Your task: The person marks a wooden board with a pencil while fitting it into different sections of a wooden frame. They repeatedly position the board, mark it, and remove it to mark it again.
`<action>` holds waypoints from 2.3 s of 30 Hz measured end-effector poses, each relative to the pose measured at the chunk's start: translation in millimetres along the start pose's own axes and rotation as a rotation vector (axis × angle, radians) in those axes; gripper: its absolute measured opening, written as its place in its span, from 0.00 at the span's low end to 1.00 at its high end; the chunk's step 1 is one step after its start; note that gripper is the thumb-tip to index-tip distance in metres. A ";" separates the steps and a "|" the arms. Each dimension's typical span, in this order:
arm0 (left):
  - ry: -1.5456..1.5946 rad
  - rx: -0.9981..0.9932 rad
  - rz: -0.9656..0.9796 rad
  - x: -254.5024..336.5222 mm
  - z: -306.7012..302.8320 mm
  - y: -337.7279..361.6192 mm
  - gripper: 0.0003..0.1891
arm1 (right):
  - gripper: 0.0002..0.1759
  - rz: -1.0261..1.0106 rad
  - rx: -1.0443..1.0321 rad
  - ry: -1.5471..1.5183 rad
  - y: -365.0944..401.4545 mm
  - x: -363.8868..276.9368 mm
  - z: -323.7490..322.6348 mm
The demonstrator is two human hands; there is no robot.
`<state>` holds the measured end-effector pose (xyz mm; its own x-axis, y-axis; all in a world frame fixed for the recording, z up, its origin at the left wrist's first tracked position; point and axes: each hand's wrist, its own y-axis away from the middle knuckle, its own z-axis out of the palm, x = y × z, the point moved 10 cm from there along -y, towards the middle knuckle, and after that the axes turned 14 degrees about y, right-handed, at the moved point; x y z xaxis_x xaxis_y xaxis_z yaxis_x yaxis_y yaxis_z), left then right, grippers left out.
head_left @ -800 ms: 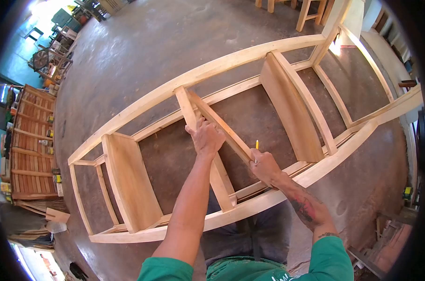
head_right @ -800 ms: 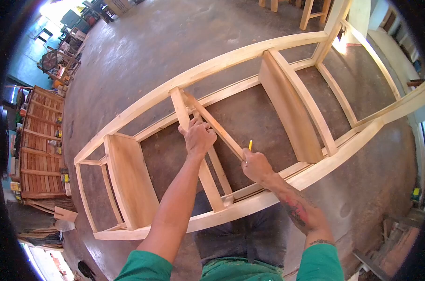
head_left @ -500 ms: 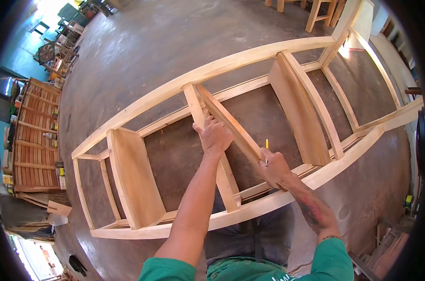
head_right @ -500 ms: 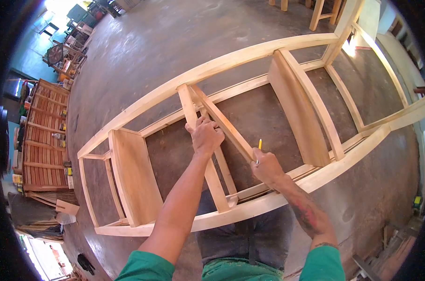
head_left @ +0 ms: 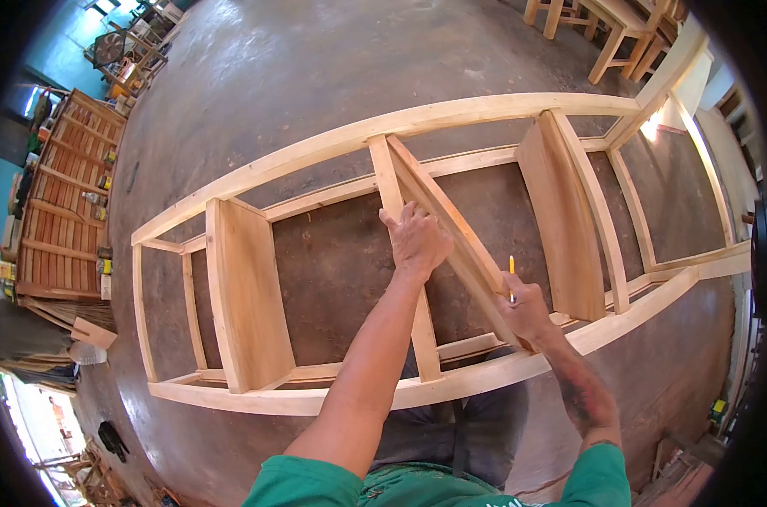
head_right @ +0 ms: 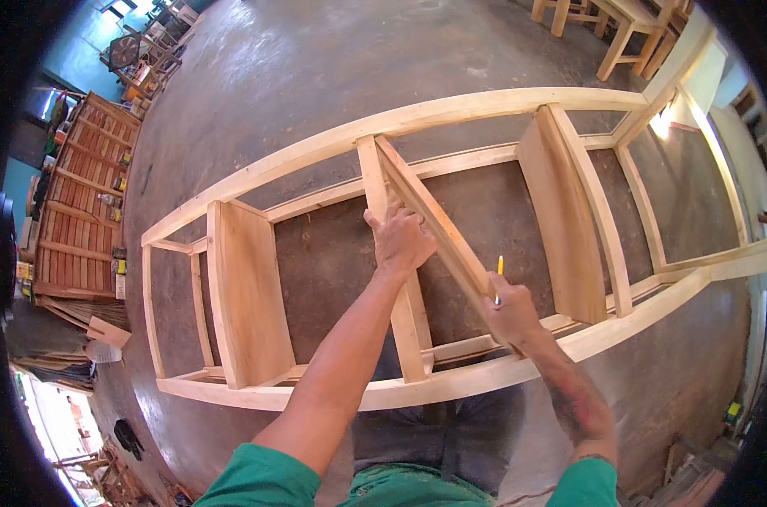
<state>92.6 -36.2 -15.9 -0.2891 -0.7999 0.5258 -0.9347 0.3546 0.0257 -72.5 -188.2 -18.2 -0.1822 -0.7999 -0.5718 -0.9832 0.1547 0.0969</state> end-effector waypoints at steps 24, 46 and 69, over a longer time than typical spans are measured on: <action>-0.143 0.068 0.003 6.1 -1.9 -2.9 0.33 | 0.15 -0.010 0.028 0.105 -2.5 -14.0 40.8; 0.473 -0.228 0.516 91.1 60.7 102.3 0.16 | 0.19 0.151 0.321 -0.422 7.7 8.0 -15.5; 0.630 0.034 0.168 86.3 52.7 87.6 0.27 | 0.14 -0.234 -1.298 1.146 -129.5 -131.4 249.6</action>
<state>-25.2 -99.7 -13.1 -0.2646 -0.2947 0.9182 -0.8963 0.4266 -0.1214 81.5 41.6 -159.0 0.6007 -0.7942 0.0919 -0.2533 -0.0800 0.9641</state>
